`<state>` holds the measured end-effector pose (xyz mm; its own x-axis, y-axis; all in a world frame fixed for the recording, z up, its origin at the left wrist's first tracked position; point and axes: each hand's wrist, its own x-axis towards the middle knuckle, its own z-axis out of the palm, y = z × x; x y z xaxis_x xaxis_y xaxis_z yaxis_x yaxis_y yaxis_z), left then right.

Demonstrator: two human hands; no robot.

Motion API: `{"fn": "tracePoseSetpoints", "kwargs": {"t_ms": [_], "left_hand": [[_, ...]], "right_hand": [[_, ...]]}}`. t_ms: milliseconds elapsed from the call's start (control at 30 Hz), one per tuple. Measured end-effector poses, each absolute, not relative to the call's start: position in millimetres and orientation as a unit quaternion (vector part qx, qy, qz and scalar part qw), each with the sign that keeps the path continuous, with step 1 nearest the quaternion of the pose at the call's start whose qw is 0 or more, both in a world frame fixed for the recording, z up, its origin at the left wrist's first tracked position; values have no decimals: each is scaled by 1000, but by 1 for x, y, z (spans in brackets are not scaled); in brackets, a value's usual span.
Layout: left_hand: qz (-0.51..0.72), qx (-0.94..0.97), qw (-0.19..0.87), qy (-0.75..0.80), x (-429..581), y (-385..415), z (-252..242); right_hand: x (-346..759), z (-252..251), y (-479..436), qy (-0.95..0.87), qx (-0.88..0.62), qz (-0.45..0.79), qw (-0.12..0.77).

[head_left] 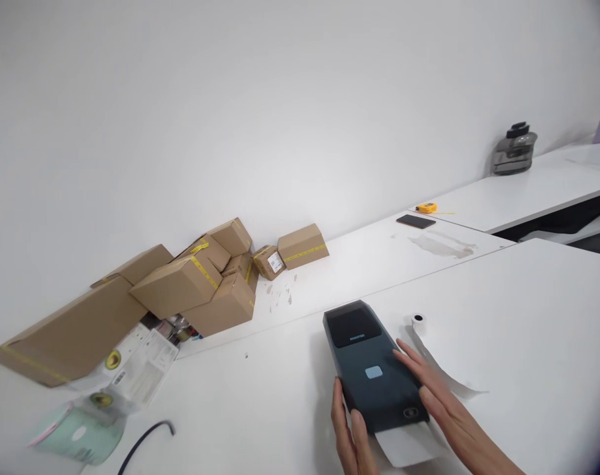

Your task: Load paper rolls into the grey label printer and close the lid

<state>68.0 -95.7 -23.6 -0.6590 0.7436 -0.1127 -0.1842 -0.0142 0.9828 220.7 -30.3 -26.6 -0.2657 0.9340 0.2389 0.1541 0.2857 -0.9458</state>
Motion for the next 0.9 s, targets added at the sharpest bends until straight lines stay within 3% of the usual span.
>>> {"fn": "tracePoseSetpoints", "kwargs": {"t_ms": [133, 567, 767, 900], "left_hand": [[672, 280, 279, 627, 67, -96, -26], [663, 279, 286, 633, 65, -97, -31], [691, 339, 254, 586, 37, -61, 33], [656, 355, 237, 623, 8, -14, 43]], "right_hand": [[216, -33, -28, -640, -405, 472, 450], [213, -36, -27, -604, -395, 517, 460], [202, 37, 11, -724, -367, 324, 486], [177, 86, 58, -760, -323, 191, 531]]}}
